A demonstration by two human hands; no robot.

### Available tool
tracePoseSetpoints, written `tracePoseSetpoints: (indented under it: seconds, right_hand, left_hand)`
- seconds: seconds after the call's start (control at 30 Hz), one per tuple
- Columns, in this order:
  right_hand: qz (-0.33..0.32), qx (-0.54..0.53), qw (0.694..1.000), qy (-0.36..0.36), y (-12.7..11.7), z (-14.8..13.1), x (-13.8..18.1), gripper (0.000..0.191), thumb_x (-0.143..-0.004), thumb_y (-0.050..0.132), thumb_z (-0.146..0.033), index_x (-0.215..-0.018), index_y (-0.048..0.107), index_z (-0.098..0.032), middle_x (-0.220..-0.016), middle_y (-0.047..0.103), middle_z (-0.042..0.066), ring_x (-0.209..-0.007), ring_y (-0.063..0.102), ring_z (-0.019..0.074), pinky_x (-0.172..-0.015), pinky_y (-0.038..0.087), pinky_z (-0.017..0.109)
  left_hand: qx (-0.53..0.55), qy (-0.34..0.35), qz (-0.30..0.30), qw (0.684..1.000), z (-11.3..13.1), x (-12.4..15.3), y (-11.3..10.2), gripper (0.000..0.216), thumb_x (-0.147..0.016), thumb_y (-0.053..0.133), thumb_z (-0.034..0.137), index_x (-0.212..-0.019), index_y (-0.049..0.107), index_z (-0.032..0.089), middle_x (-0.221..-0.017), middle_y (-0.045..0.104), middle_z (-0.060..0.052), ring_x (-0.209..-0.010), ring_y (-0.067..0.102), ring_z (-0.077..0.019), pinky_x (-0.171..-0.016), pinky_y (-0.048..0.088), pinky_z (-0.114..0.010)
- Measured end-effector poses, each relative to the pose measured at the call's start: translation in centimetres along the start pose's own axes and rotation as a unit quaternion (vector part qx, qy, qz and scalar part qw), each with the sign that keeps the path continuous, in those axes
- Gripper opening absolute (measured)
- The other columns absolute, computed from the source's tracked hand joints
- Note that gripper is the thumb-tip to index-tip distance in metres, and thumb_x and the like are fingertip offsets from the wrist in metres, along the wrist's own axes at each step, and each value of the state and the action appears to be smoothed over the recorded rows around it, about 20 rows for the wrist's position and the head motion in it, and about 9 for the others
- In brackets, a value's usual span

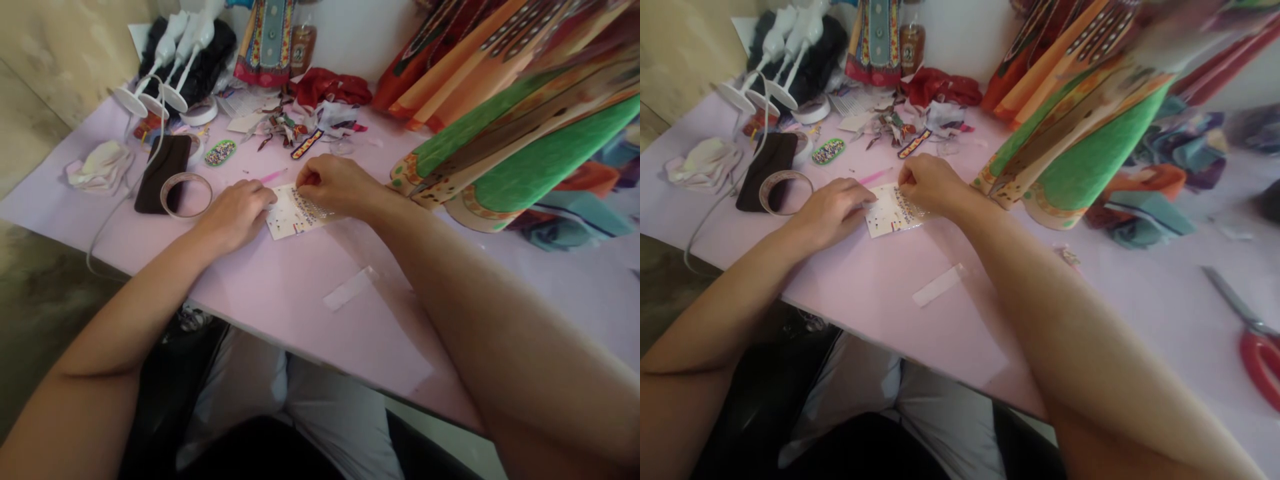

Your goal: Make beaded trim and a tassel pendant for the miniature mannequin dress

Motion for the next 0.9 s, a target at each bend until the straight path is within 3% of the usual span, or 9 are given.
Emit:
tracePoseSetpoints:
  seconds: [0.27,0.53,0.73,0.9]
  right_hand:
    - [0.006,-0.005,1.000,-0.003,0.0,0.0,0.0,0.016,-0.084,0.058,-0.006,-0.086,0.069,-0.017,-0.087,0.070,0.007,-0.081,0.062,0.0200,-0.072,0.043,0.032]
    - [0.015,-0.030,0.999,-0.016,0.3,0.3,-0.1,0.013,-0.083,0.060,-0.007,-0.084,0.068,-0.018,-0.088,0.070,0.007,-0.078,0.061,0.0188,-0.071,0.045,0.031]
    - [0.006,-0.041,0.999,-0.015,0.3,0.4,-0.2,0.015,-0.086,0.059,-0.007,-0.091,0.070,-0.016,-0.090,0.071,0.008,-0.081,0.064,0.0201,-0.072,0.047,0.031]
    - [-0.005,-0.039,0.999,-0.016,0.3,0.4,-0.3,0.017,-0.084,0.059,-0.007,-0.091,0.071,-0.017,-0.090,0.071,0.008,-0.081,0.064,0.0199,-0.073,0.048,0.031]
  left_hand:
    - [0.017,-0.001,0.021,1.000,-0.4,0.0,0.2,0.027,-0.092,0.053,0.010,-0.107,0.073,0.017,-0.107,0.074,-0.011,-0.103,0.068,-0.0281,-0.090,0.057,-0.045]
    - [0.040,-0.074,0.104,0.991,-1.4,0.0,-0.9,0.030,-0.091,0.051,0.011,-0.110,0.073,0.018,-0.111,0.075,-0.011,-0.108,0.069,-0.0290,-0.097,0.056,-0.047]
    - [0.090,-0.085,0.179,0.976,-2.1,0.2,-1.3,0.027,-0.093,0.050,0.012,-0.107,0.070,0.022,-0.112,0.076,-0.008,-0.111,0.069,-0.0251,-0.102,0.055,-0.043]
    - [0.112,-0.083,0.186,0.972,-2.1,0.2,-1.4,0.025,-0.092,0.052,0.011,-0.107,0.069,0.022,-0.115,0.076,-0.008,-0.114,0.070,-0.0246,-0.104,0.055,-0.042]
Point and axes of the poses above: each hand's wrist, its own x-axis away from the middle knuckle, its own y-axis out of the palm, z = x × y, the point moved 3 cm from there along -x, towards the middle knuckle
